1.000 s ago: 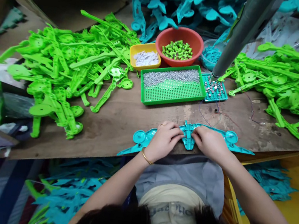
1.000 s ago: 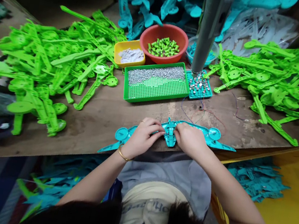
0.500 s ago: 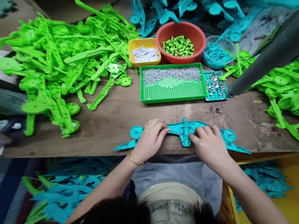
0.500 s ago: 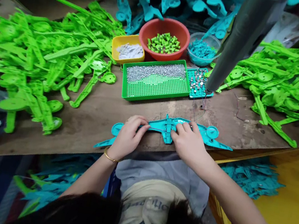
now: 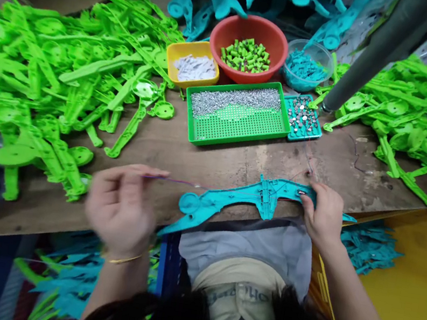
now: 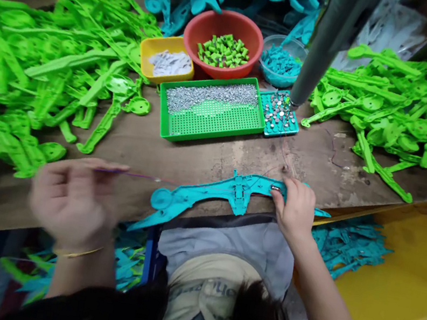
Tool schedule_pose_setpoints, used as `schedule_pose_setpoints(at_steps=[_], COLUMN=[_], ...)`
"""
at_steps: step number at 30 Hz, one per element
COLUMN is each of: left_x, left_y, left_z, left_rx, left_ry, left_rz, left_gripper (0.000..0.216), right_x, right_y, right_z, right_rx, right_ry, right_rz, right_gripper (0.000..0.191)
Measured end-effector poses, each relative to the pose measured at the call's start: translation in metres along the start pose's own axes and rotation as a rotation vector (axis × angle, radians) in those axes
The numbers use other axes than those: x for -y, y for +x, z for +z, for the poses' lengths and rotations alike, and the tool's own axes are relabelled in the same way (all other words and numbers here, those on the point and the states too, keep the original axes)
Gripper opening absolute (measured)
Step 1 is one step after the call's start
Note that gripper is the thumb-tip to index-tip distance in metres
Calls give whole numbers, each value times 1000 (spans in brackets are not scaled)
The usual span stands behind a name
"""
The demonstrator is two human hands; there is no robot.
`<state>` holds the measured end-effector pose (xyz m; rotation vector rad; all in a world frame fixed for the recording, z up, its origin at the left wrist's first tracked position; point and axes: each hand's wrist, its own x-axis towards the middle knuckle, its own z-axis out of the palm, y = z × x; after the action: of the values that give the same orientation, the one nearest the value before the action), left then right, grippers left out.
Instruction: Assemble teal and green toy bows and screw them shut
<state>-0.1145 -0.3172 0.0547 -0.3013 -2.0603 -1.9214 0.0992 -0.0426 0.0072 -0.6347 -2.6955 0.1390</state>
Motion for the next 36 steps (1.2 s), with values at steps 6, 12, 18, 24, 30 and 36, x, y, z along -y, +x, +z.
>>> schedule_pose_setpoints(at_steps=[6, 12, 18, 24, 30, 36], left_x=[43, 49, 50, 44, 32, 16], left_y=[40, 4, -26, -27, -22, -36], left_z=[-83, -70, -47, -39, -44, -64], left_rx=[116, 244, 377, 445, 301, 385], left_ry=[742, 665, 534, 442, 355, 759], left_rz=[37, -117, -172, -148, -179, -120], left_gripper=[21, 26, 24, 22, 23, 24], right_x=[-9, -2, 18, 10, -3, -3], right_y=[14, 26, 42, 55, 48, 49], right_z=[-5, -26, -45, -18, -10, -8], right_rx=[97, 61, 127, 113, 11, 83], right_ry=[129, 128, 579, 1101, 550, 596], right_rz=[86, -36, 125, 329, 201, 270], right_gripper=[29, 23, 12, 29, 17, 36])
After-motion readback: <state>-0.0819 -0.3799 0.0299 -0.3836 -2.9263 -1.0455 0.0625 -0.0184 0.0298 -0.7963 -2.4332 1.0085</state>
